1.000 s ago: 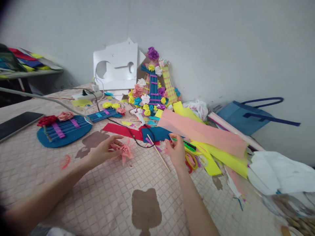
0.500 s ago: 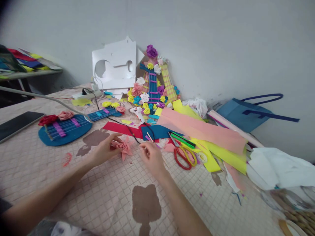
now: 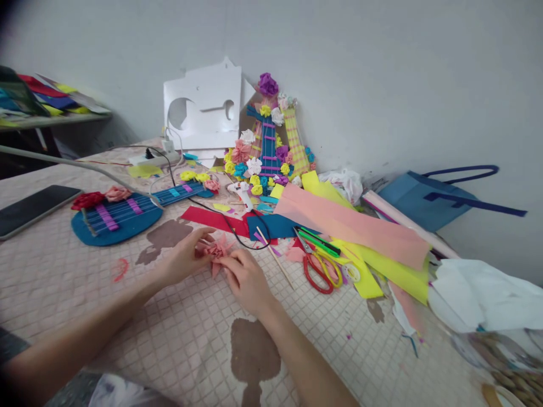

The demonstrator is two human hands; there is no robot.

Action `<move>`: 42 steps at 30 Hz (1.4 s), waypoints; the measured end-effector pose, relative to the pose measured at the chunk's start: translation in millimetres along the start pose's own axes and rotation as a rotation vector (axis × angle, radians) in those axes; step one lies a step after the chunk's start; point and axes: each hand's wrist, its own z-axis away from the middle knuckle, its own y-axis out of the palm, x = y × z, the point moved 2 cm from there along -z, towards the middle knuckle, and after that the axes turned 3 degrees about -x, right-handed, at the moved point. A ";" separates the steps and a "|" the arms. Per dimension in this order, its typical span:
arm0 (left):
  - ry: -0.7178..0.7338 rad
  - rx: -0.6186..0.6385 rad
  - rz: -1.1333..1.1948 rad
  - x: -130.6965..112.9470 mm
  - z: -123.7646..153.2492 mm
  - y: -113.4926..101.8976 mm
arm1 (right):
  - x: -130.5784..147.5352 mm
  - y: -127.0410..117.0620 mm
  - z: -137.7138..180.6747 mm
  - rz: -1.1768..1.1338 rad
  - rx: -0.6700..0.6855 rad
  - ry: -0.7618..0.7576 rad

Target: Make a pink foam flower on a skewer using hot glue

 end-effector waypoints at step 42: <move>0.038 -0.050 -0.069 10.6 -0.6 6.6 | 2.6 8.1 -4.3 0.000 -0.053 0.289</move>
